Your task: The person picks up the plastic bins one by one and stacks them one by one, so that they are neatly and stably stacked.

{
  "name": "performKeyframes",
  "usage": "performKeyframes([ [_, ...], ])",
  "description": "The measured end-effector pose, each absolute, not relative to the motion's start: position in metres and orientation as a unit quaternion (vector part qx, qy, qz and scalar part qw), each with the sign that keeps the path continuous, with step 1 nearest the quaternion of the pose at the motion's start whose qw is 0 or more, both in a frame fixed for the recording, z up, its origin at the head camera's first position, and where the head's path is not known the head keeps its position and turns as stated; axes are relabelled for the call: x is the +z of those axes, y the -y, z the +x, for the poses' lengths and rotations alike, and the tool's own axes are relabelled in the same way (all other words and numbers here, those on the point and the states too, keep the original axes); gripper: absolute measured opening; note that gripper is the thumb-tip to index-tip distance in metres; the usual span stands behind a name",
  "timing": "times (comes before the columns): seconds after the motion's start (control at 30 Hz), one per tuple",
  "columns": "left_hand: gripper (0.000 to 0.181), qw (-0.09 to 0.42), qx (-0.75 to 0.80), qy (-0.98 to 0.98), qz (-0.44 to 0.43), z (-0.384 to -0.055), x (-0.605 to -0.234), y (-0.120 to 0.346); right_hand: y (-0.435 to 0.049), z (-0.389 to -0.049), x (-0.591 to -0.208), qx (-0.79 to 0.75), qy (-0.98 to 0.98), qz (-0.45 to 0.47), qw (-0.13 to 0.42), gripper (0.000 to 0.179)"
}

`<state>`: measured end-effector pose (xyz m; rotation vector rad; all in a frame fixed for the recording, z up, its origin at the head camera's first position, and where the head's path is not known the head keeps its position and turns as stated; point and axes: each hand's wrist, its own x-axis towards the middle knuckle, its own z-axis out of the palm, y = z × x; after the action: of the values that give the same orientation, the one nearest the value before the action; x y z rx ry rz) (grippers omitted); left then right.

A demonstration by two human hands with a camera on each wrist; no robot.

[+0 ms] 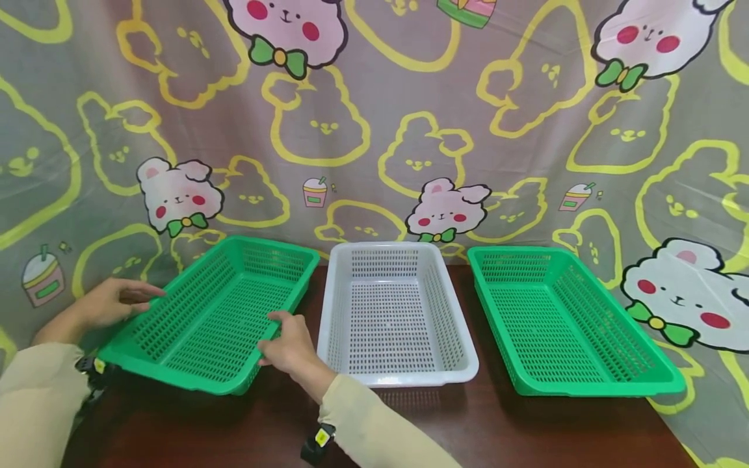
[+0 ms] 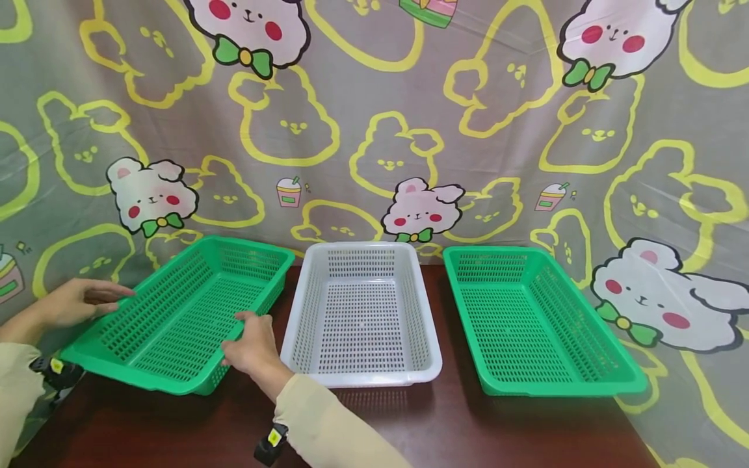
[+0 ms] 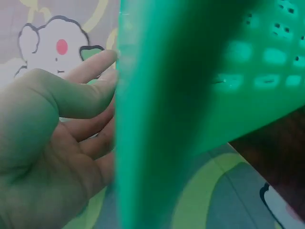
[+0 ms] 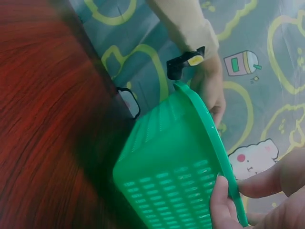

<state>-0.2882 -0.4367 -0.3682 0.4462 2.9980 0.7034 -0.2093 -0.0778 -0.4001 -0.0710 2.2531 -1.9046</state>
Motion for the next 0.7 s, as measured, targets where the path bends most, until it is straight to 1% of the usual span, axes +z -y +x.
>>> performKeyframes([
  [0.17, 0.031, -0.032, 0.240, -0.960, 0.137, -0.273, -0.375, 0.438, 0.072, -0.208, -0.397, -0.637, -0.765, -0.029, 0.089, 0.057],
  [0.37, 0.040, -0.043, 0.255, -0.961, 0.096, -0.250, -0.382, 0.440, 0.060, -0.205, -0.391, -0.618, -0.779, -0.069, 0.080, 0.056],
  [0.53, 0.043, -0.075, 0.280, -0.951, 0.107, -0.229, -0.387, 0.438, 0.045, -0.205, -0.385, -0.608, -0.782, -0.114, 0.077, 0.055],
  [0.7, 0.046, -0.080, 0.285, -0.950, 0.098, -0.211, -0.385, 0.433, 0.031, -0.208, -0.380, -0.597, -0.786, -0.140, 0.077, 0.053],
])
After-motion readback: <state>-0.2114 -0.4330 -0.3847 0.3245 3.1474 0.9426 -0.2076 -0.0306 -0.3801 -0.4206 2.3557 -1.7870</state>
